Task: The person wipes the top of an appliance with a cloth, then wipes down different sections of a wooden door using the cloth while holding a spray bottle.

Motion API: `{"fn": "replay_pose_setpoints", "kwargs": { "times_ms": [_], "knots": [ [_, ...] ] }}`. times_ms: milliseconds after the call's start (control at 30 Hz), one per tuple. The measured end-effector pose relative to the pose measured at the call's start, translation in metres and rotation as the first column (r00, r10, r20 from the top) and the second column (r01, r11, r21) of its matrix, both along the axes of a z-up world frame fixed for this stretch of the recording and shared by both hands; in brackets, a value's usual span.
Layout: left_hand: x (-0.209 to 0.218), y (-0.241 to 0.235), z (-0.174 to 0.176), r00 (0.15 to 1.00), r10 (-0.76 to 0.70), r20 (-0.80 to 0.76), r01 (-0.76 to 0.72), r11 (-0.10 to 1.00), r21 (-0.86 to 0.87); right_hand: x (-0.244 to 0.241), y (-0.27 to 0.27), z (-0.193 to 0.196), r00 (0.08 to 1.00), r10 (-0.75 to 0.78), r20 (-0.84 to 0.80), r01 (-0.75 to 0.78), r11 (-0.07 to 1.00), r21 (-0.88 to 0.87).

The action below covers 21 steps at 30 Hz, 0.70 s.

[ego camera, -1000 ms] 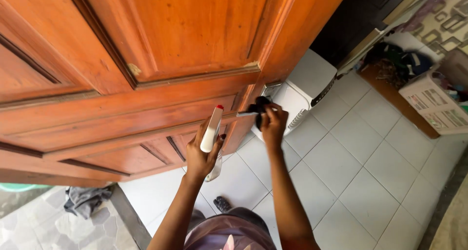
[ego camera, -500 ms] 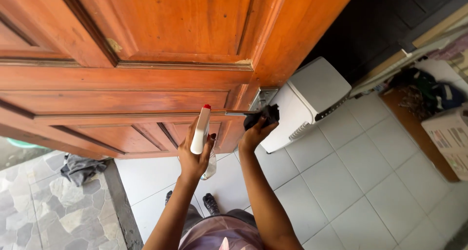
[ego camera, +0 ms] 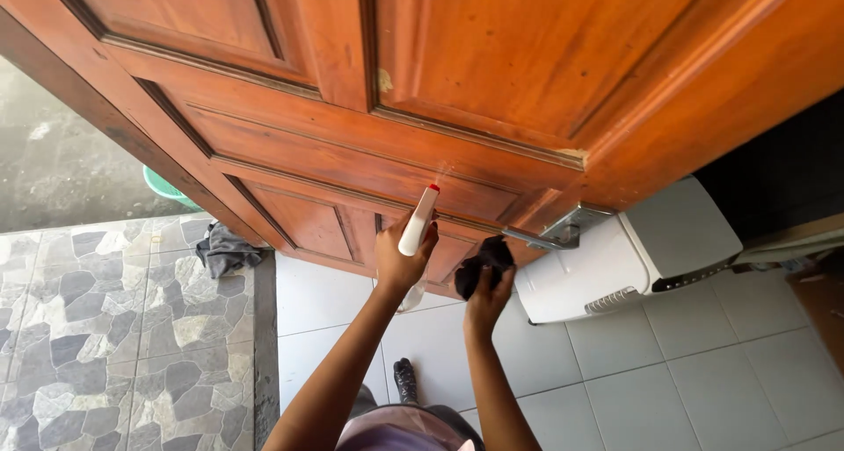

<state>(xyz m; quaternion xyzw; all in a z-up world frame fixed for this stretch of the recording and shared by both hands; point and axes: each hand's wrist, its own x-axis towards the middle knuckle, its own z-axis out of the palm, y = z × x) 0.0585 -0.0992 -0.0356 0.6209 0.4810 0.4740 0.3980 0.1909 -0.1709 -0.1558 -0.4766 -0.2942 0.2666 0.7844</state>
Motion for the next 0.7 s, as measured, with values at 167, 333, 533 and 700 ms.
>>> {"fn": "replay_pose_setpoints", "kwargs": {
  "times_ms": [167, 333, 533, 700],
  "knots": [
    [-0.054, 0.007, 0.0, 0.998, -0.031, 0.059, 0.028, 0.998, 0.053, -0.058, 0.055, 0.004, 0.995, -0.102, 0.012, 0.101, 0.993, 0.067],
    [-0.117, 0.012, -0.02, 0.999, 0.041, -0.029, -0.039, 0.996, 0.075, -0.055, 0.166, 0.015, 0.734, -0.672, 0.097, 0.651, 0.737, 0.181],
    [-0.15, 0.053, -0.098, 0.998, 0.057, -0.007, -0.055, 0.984, 0.17, -0.104, 0.24, -0.002, 0.335, -0.811, 0.48, 0.633, 0.571, 0.523],
    [-0.14, 0.099, -0.14, 0.938, -0.298, 0.175, 0.216, 0.901, 0.377, -0.035, 0.216, -0.017, -0.226, -0.715, 0.661, 0.185, 0.635, 0.75]
  ]
}}
